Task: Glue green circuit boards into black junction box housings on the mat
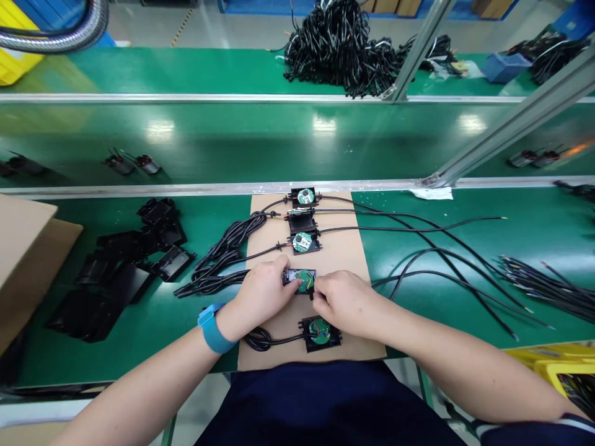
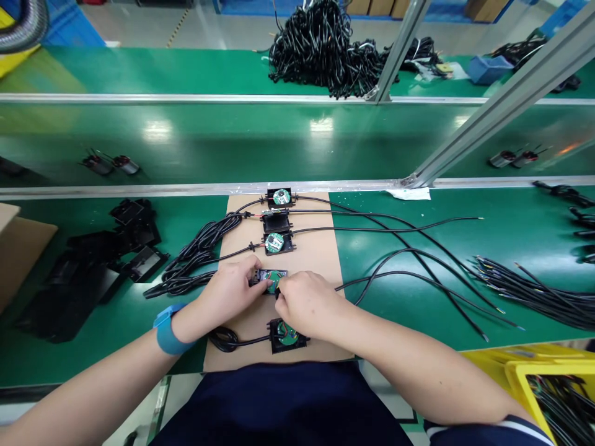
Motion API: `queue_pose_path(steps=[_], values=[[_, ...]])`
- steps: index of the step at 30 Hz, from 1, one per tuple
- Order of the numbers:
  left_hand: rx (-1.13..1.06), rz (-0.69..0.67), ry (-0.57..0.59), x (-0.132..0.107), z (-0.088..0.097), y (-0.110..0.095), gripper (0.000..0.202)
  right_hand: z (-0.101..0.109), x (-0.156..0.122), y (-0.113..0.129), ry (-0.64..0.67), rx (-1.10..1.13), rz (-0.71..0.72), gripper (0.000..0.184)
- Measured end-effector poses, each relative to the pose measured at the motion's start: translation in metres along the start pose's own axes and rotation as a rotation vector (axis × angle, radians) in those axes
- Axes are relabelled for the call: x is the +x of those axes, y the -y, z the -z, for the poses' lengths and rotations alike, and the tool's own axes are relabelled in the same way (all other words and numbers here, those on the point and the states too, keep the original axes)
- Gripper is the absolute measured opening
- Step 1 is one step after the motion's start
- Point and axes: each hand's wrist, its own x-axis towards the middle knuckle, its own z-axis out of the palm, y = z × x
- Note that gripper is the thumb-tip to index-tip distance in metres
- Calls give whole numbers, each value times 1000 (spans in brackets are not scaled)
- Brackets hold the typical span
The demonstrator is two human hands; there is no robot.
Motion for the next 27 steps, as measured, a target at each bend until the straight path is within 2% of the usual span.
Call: queue_pose_path(steps=[4,11,19,23,27], values=[[1,-16,3,-2,-1,2,23,-1,-1,2,26,31,-18,21],[-48,-42,40,-3,2,1,19,-10,-7,6,-20,-8,-11,19],[-63,-42,91,-1,1,1,19,-6,7,4,119,137,-55,28],[-77,-43,60,-2,-2,3,21,-16,-2,4,15,87,-105,21],[-64,-50,75,-3,-1,1,18,-26,-15,5,1,27,-69,14]])
